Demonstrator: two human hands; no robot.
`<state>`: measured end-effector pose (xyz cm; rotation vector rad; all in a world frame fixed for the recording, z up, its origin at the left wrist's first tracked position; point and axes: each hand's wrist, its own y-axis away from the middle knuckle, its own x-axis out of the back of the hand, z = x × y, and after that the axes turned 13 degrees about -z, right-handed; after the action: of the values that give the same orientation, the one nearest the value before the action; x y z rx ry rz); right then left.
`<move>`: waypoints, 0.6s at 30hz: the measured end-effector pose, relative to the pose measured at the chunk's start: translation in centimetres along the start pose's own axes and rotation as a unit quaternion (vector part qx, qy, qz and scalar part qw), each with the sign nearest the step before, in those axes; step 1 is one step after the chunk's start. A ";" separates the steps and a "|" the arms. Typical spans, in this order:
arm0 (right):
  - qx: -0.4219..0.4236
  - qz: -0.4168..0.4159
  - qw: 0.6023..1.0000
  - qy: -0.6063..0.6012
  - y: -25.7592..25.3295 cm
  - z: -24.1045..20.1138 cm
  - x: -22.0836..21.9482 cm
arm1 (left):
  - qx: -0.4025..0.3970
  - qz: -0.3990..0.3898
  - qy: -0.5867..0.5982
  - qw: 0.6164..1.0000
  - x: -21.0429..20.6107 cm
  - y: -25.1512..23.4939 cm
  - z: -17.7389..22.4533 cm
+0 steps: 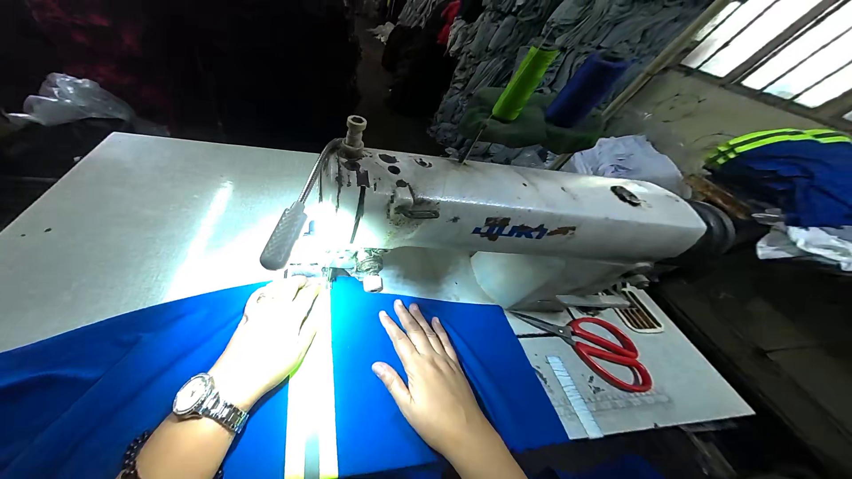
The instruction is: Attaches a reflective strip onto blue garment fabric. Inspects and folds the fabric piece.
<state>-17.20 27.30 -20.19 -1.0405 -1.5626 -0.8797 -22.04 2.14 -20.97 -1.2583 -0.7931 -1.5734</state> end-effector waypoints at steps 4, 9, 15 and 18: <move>0.054 0.250 0.962 -0.093 1.0 4.5 6.8 | 0.003 -0.002 0.004 1.000 0.3 -0.2 0.1; -0.166 0.337 0.927 -0.013 -1.6 17.6 24.9 | 0.001 0.003 0.004 1.000 0.4 -0.1 0.3; -0.347 0.154 0.925 -0.022 -3.0 25.4 25.5 | 0.008 0.007 0.004 1.000 0.6 -0.3 0.4; -0.285 0.303 0.905 -0.093 2.0 24.7 18.5 | 0.009 0.011 0.003 1.000 0.4 -0.4 0.3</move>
<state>-25.86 54.08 -7.39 -1.9492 -1.0154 -0.8172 -22.29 2.44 -20.44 -1.2439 -0.7851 -1.5493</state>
